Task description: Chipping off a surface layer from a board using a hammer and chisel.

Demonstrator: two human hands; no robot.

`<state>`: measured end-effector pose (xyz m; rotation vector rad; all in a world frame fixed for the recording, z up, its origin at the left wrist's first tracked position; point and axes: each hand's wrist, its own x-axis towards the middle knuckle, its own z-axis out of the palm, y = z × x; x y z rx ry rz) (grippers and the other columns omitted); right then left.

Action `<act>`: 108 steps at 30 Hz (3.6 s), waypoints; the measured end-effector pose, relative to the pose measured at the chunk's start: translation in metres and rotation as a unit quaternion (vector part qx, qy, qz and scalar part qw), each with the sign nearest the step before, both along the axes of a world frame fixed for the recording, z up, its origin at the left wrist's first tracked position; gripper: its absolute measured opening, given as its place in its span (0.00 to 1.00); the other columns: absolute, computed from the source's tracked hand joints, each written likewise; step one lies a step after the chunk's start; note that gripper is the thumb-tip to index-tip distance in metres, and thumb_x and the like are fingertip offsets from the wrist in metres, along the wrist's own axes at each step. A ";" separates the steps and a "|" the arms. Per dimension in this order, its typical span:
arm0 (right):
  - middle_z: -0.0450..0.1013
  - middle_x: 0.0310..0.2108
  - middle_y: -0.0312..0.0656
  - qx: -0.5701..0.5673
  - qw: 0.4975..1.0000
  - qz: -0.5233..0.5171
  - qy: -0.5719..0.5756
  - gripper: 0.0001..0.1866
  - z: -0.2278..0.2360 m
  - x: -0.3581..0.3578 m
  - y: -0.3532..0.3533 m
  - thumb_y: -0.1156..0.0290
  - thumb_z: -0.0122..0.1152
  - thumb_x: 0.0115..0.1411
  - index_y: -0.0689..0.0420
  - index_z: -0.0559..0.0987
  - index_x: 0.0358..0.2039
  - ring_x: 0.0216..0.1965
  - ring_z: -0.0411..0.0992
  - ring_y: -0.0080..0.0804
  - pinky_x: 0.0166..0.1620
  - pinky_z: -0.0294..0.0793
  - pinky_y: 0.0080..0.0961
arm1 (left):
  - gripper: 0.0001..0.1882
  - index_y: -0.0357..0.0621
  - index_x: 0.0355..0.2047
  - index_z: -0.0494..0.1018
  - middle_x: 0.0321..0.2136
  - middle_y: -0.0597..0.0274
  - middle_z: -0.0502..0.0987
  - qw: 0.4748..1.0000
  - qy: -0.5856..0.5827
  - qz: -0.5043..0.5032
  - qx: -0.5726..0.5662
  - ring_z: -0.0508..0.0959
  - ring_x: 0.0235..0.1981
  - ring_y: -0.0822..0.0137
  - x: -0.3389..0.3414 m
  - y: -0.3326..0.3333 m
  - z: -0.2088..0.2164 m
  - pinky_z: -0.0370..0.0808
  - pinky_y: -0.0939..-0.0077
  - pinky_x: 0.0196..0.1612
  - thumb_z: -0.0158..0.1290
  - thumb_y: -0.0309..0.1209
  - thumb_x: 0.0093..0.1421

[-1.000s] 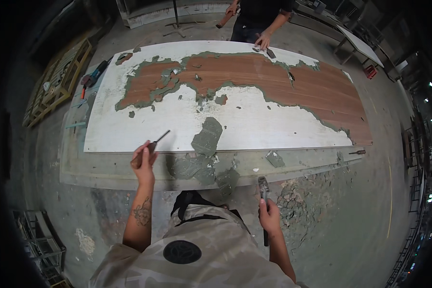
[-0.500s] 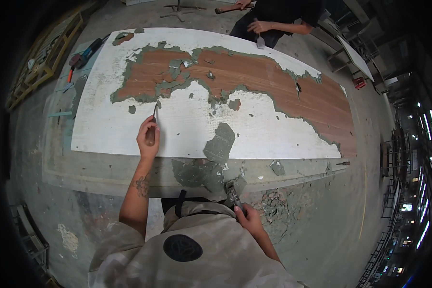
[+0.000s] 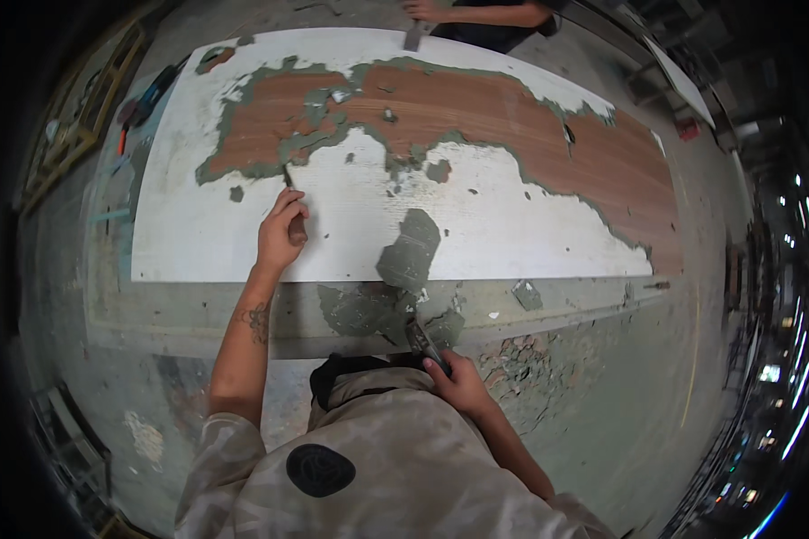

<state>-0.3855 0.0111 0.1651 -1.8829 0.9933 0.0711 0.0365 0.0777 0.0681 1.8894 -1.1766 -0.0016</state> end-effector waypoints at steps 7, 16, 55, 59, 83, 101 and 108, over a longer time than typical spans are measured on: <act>0.71 0.20 0.46 0.053 0.998 -0.027 -0.029 0.20 -0.004 -0.034 -0.037 0.56 0.61 0.69 0.66 0.76 0.37 0.24 0.66 0.26 0.30 0.70 0.33 | 0.13 0.42 0.34 0.74 0.48 0.52 0.78 0.994 0.090 -0.059 0.032 0.81 0.47 0.48 -0.104 -0.055 0.024 0.78 0.67 0.46 0.52 0.18 0.47; 0.67 0.17 0.47 -0.009 0.993 -0.120 0.015 0.22 -0.039 -0.121 -0.087 0.56 0.63 0.68 0.63 0.72 0.29 0.21 0.65 0.32 0.27 0.66 0.37 | 0.20 0.46 0.35 0.73 0.50 0.56 0.76 0.983 0.019 -0.170 0.061 0.73 0.62 0.42 -0.160 -0.115 0.018 0.79 0.55 0.52 0.61 0.19 0.38; 0.70 0.19 0.42 -0.077 0.922 -0.296 -0.237 0.11 -0.059 0.033 0.086 0.67 0.56 0.67 0.60 0.74 0.29 0.21 0.72 0.39 0.28 0.71 0.35 | 0.12 0.46 0.32 0.74 0.43 0.60 0.77 0.968 0.010 -0.252 0.004 0.82 0.35 0.54 -0.110 -0.116 0.004 0.79 0.67 0.35 0.61 0.18 0.50; 0.73 0.22 0.47 -0.162 0.947 -0.220 -0.169 0.14 -0.070 0.066 0.034 0.60 0.61 0.63 0.59 0.76 0.28 0.24 0.75 0.53 0.28 0.73 0.42 | 0.12 0.46 0.32 0.74 0.43 0.61 0.77 0.960 -0.026 -0.276 0.027 0.83 0.38 0.52 -0.107 -0.118 0.005 0.80 0.65 0.36 0.62 0.18 0.49; 0.71 0.22 0.51 -0.207 0.974 0.050 -0.077 0.32 -0.051 0.067 -0.095 0.38 0.58 0.63 0.60 0.73 0.27 0.24 0.73 0.58 0.27 0.70 0.46 | 0.11 0.50 0.31 0.73 0.38 0.67 0.77 0.970 -0.062 -0.234 -0.014 0.82 0.51 0.53 -0.076 -0.140 -0.014 0.81 0.64 0.33 0.61 0.22 0.49; 0.70 0.19 0.44 -0.025 0.941 -0.323 -0.097 0.02 -0.113 0.056 0.092 0.76 0.58 0.46 0.55 0.75 0.23 0.19 0.70 0.49 0.25 0.69 0.38 | 0.16 0.55 0.19 0.70 0.18 0.70 0.66 0.828 -0.098 -0.537 -0.130 0.69 0.20 0.67 -0.070 -0.177 -0.050 0.61 0.70 0.23 0.70 0.37 0.48; 0.73 0.20 0.38 0.023 0.861 -0.445 -0.244 0.03 -0.069 0.127 0.070 0.77 0.55 0.54 0.59 0.77 0.24 0.18 0.71 0.30 0.24 0.69 0.26 | 0.20 0.48 0.17 0.65 0.16 0.67 0.64 0.830 -0.042 -0.529 -0.172 0.65 0.16 0.63 -0.067 -0.177 -0.049 0.59 0.68 0.21 0.70 0.30 0.48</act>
